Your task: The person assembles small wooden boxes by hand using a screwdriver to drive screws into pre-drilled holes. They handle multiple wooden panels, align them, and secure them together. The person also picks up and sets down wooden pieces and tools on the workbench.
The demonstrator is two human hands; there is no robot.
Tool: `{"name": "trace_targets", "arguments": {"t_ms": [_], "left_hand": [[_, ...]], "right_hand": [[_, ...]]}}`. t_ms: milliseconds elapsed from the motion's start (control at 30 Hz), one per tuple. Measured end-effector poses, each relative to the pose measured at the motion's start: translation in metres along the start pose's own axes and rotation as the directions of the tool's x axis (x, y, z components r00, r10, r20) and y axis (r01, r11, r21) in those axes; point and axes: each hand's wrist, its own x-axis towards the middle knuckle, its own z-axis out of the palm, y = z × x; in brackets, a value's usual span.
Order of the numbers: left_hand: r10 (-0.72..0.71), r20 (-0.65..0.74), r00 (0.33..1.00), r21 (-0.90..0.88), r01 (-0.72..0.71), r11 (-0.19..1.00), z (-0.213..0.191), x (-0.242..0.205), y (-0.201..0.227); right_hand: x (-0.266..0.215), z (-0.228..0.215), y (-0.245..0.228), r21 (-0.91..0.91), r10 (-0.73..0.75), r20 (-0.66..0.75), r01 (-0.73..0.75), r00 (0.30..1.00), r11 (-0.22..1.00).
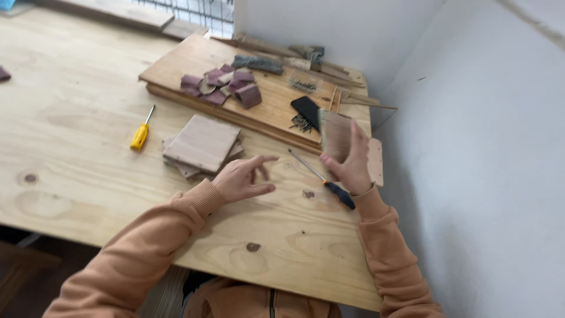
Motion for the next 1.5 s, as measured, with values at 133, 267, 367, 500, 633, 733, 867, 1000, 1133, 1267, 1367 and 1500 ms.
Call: {"name": "trace_targets", "arguments": {"t_ms": [133, 267, 367, 500, 633, 733, 867, 1000, 1133, 1267, 1367, 1500], "left_hand": [[-0.012, 0.053, 0.999, -0.448, 0.035, 0.893, 0.020, -0.005, 0.010], [-0.002, -0.067, 0.998, -0.572, -0.037, 0.819, 0.022, -0.008, 0.013], [0.023, -0.133, 0.991, -0.515, -0.089, 0.852, 0.017, -0.010, 0.033], [0.045, -0.121, 0.992, -0.522, -0.102, 0.847, 0.042, -0.013, 0.019], [0.154, -0.082, 0.985, -0.431, -0.175, 0.885, 0.011, -0.002, 0.014], [0.293, -0.264, 0.919, 0.091, -0.278, 0.956, -0.026, 0.007, 0.000], [-0.284, -0.403, 0.870, 0.636, 0.490, 0.597, -0.099, -0.007, -0.003], [-0.717, -0.245, 0.652, 0.507, 0.717, 0.479, -0.125, -0.011, 0.005], [-0.743, -0.231, 0.628, 0.492, 0.735, 0.467, -0.106, -0.003, -0.001], [-0.672, -0.292, 0.680, 0.485, 0.711, 0.509, -0.096, 0.000, -0.023], [-0.560, -0.306, 0.770, 0.467, 0.633, 0.617, -0.092, -0.004, -0.030], [-0.067, -0.317, 0.946, 0.372, 0.189, 0.909, -0.085, -0.003, -0.016]], "right_hand": [[-0.037, 0.048, -0.048, 0.044, -0.363, 0.051, 0.361, 0.930, 0.932], [-0.054, 0.082, -0.067, 0.019, -0.551, 0.111, 0.552, 0.827, 0.833], [-0.059, 0.091, -0.067, 0.102, -0.528, 0.126, 0.519, 0.840, 0.849], [-0.059, 0.094, -0.057, 0.239, -0.446, 0.099, 0.414, 0.889, 0.878], [-0.058, 0.090, -0.053, 0.281, -0.415, 0.091, 0.376, 0.905, 0.883], [-0.055, 0.094, -0.042, 0.266, -0.494, 0.051, 0.465, 0.868, 0.845], [-0.053, 0.098, -0.039, 0.262, -0.544, 0.025, 0.520, 0.839, 0.813], [-0.052, 0.097, -0.038, 0.257, -0.576, 0.026, 0.551, 0.817, 0.794], [-0.051, 0.096, -0.039, 0.228, -0.595, 0.025, 0.575, 0.803, 0.786], [-0.049, 0.095, -0.038, 0.223, -0.613, 0.032, 0.593, 0.789, 0.774], [-0.047, 0.095, -0.032, 0.237, -0.606, 0.029, 0.583, 0.795, 0.777], [-0.047, 0.083, -0.027, 0.295, -0.570, 0.077, 0.527, 0.818, 0.797]]}}
